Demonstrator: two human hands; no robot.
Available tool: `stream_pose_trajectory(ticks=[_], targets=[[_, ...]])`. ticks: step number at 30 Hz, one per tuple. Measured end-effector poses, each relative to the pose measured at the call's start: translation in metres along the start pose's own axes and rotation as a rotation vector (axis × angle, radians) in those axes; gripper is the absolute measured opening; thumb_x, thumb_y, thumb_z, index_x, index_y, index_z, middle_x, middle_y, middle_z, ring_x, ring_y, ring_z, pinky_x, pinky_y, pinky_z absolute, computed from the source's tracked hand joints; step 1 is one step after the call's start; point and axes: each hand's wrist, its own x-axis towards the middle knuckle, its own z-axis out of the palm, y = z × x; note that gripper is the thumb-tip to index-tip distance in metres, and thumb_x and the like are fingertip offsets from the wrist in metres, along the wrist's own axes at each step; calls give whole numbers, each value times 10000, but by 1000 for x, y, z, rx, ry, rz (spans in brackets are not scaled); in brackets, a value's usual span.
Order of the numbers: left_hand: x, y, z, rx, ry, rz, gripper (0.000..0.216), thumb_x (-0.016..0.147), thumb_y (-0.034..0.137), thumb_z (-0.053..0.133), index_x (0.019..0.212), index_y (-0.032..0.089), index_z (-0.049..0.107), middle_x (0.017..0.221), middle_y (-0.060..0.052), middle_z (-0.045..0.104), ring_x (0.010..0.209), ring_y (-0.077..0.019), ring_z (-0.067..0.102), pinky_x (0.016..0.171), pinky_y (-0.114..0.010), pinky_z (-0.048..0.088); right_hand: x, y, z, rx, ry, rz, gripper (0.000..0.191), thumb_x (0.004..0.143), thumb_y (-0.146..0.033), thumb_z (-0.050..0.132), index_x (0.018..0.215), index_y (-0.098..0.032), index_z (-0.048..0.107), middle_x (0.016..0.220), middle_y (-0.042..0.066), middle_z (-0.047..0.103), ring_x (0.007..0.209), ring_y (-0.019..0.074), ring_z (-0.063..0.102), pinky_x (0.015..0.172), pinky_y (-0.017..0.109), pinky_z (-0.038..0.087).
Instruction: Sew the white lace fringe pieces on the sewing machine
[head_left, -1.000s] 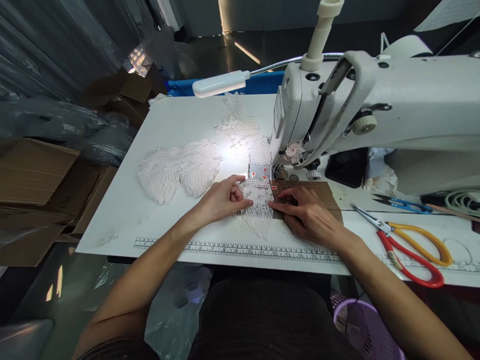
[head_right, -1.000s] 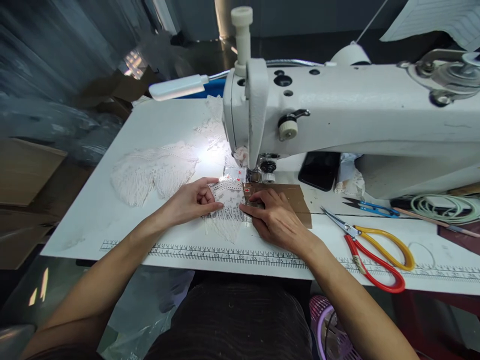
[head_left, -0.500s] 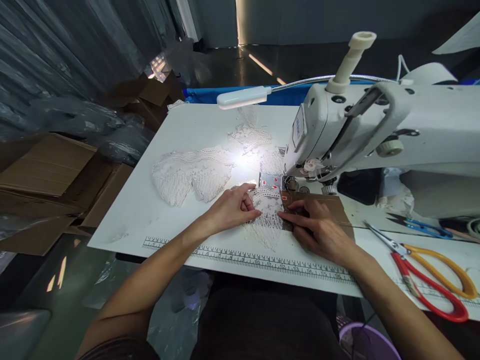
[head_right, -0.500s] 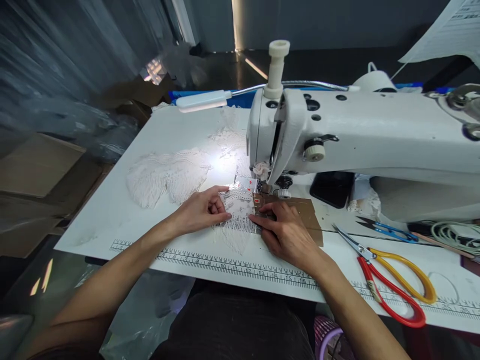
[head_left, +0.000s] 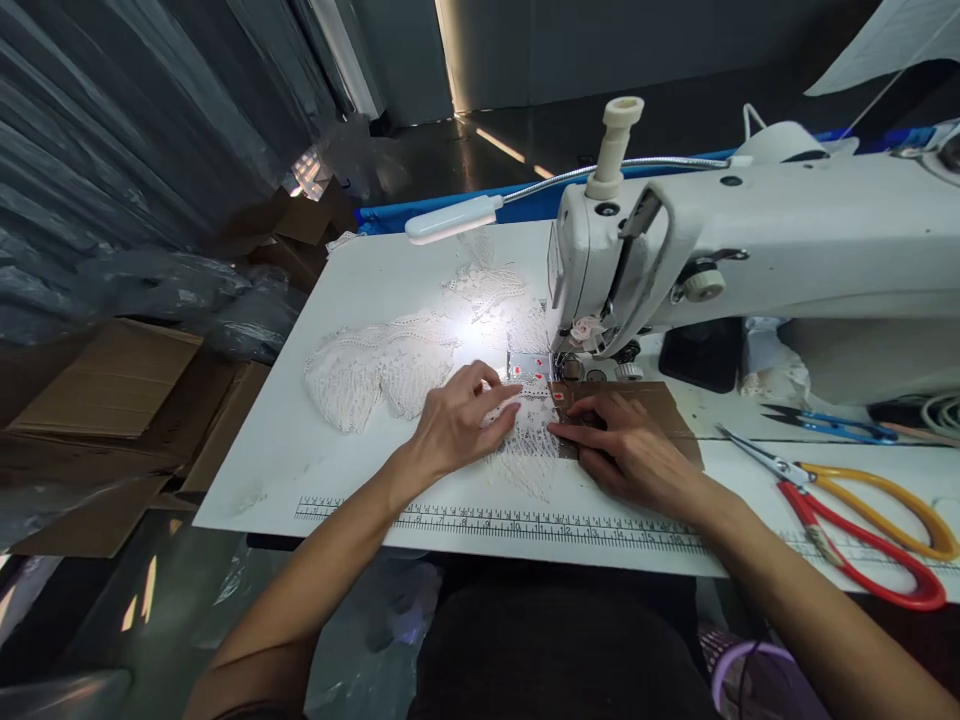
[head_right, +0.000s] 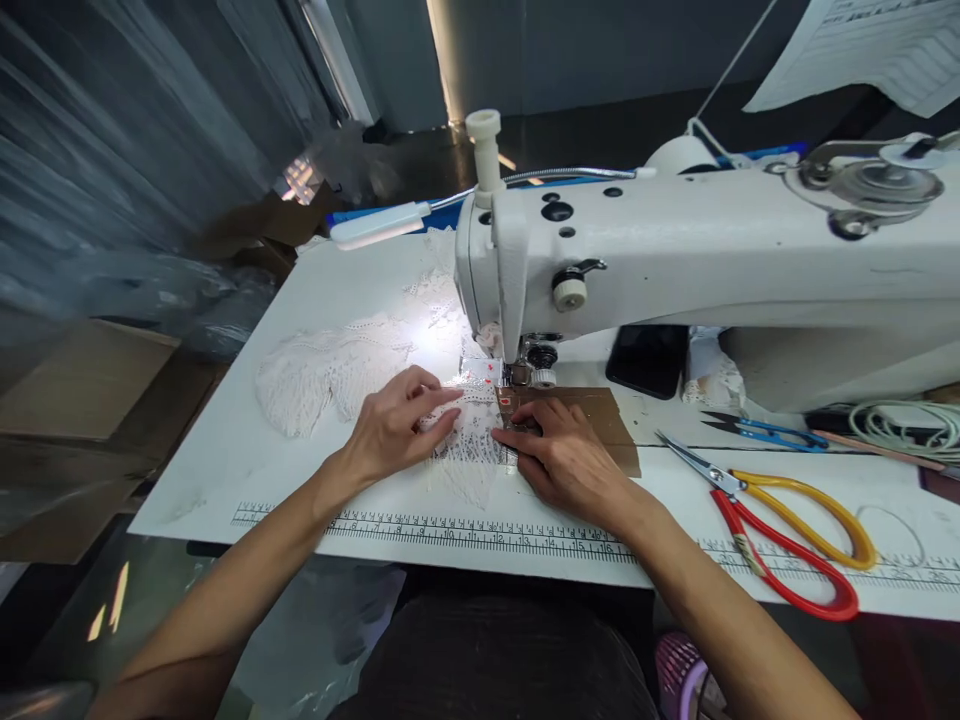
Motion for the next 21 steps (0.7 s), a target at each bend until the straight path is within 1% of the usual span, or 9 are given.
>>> stream_pose_trajectory(ticks=[2, 3, 5, 8, 12, 15, 17, 19, 21], targets=[[2, 2, 4, 61, -61, 171, 245, 962, 364, 502, 1038, 208, 675, 1033, -79, 654, 863, -196, 604, 695, -335, 488, 0, -1, 0, 1, 0, 3, 416, 873, -164, 532, 1253, -279, 655, 1157, 115, 605, 1085, 303, 559, 881, 529, 493], [4, 2, 5, 64, -88, 211, 244, 968, 357, 496, 1046, 197, 663, 1069, -89, 651, 918, -212, 602, 756, -365, 496, 0, -1, 0, 2, 0, 5, 416, 872, -160, 531, 1252, -273, 655, 1159, 118, 604, 1085, 304, 558, 885, 534, 489], [10, -1, 5, 43, -96, 174, 276, 978, 363, 484, 1121, 168, 618, 1152, -117, 618, 985, -231, 584, 805, -389, 497, 0, -1, 0, 7, -3, 7, 417, 875, -154, 529, 1258, -263, 652, 1167, 121, 603, 1085, 304, 557, 889, 541, 484], [20, -9, 1, -43, -115, 24, 312, 965, 391, 517, 1163, 156, 573, 1135, -112, 588, 949, -215, 568, 746, -343, 489, 0, -1, -1, 16, -8, 7, 419, 880, -154, 528, 1265, -268, 645, 1176, 115, 603, 1094, 300, 556, 896, 545, 483], [29, -13, -5, -126, -177, -103, 210, 901, 380, 622, 905, 170, 625, 958, -55, 569, 825, -175, 552, 678, -297, 445, 1, 4, -3, 66, 0, -19, 383, 900, -172, 500, 1227, -280, 667, 1169, 103, 603, 1117, 285, 560, 935, 534, 482], [31, -7, -12, -176, -268, -81, 220, 881, 366, 627, 780, 171, 624, 953, -50, 572, 794, -161, 559, 647, -286, 432, 7, 8, -10, 189, 26, 7, 394, 924, -214, 471, 1280, -271, 629, 1167, 107, 598, 1074, 254, 596, 949, 482, 498], [32, -3, -17, -289, -337, -13, 204, 853, 346, 646, 749, 172, 619, 977, -54, 597, 869, -174, 587, 685, -290, 458, 15, 8, -15, 280, 26, 73, 451, 927, -287, 505, 1374, -246, 544, 1158, 115, 612, 1033, 255, 617, 925, 463, 517], [33, -1, -20, -454, -396, 32, 185, 831, 309, 653, 720, 171, 603, 924, -55, 624, 981, -195, 602, 740, -293, 484, 24, 6, -19, 399, -24, 148, 570, 896, -388, 586, 1429, -220, 476, 1104, 108, 644, 981, 261, 634, 869, 443, 542], [34, -2, -20, -611, -432, 16, 155, 815, 285, 653, 729, 173, 588, 846, -45, 632, 959, -183, 622, 738, -286, 502, 34, 3, -20, 573, -120, 213, 675, 843, -456, 662, 1436, -208, 457, 993, 77, 668, 895, 242, 646, 784, 401, 562]])
